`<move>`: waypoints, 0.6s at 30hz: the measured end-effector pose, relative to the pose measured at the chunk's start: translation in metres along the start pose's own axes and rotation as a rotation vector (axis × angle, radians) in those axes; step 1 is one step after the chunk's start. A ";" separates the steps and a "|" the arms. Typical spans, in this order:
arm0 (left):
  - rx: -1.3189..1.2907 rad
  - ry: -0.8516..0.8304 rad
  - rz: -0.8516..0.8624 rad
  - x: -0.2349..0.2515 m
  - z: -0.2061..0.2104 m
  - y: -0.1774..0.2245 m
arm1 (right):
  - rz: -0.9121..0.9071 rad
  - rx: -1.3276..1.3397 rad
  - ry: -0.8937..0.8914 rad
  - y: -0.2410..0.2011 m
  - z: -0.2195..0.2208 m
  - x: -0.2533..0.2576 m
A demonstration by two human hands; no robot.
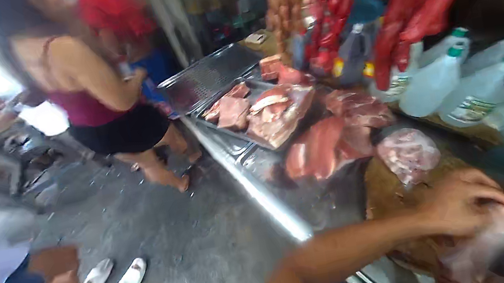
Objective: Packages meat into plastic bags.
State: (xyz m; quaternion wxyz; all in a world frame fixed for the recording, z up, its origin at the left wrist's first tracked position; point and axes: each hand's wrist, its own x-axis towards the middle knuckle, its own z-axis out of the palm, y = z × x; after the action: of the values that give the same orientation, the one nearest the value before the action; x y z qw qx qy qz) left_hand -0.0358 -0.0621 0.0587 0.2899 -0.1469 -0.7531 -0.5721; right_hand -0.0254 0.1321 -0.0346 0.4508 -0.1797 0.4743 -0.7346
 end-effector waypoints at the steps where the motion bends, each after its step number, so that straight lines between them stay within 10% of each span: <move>1: 0.005 -0.005 -0.053 -0.002 -0.006 -0.005 | 0.016 0.009 -0.002 0.005 -0.010 -0.003; 7: 0.400 -0.169 -0.267 -0.015 -0.044 -0.027 | -0.034 0.120 0.038 0.010 -0.020 -0.033; 12: 0.612 -0.342 -0.457 -0.019 -0.054 -0.042 | -0.460 -0.240 0.505 -0.088 0.009 -0.015; 18: 0.415 -0.449 -0.578 -0.028 -0.033 -0.034 | -0.536 -0.464 0.471 -0.160 0.040 0.029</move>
State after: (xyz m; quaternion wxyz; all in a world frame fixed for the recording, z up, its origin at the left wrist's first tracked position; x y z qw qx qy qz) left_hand -0.0232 -0.1004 0.0214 -0.0305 0.0107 -0.9072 -0.4195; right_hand -0.0915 0.1096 0.1182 0.0706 -0.2206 0.6537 -0.7205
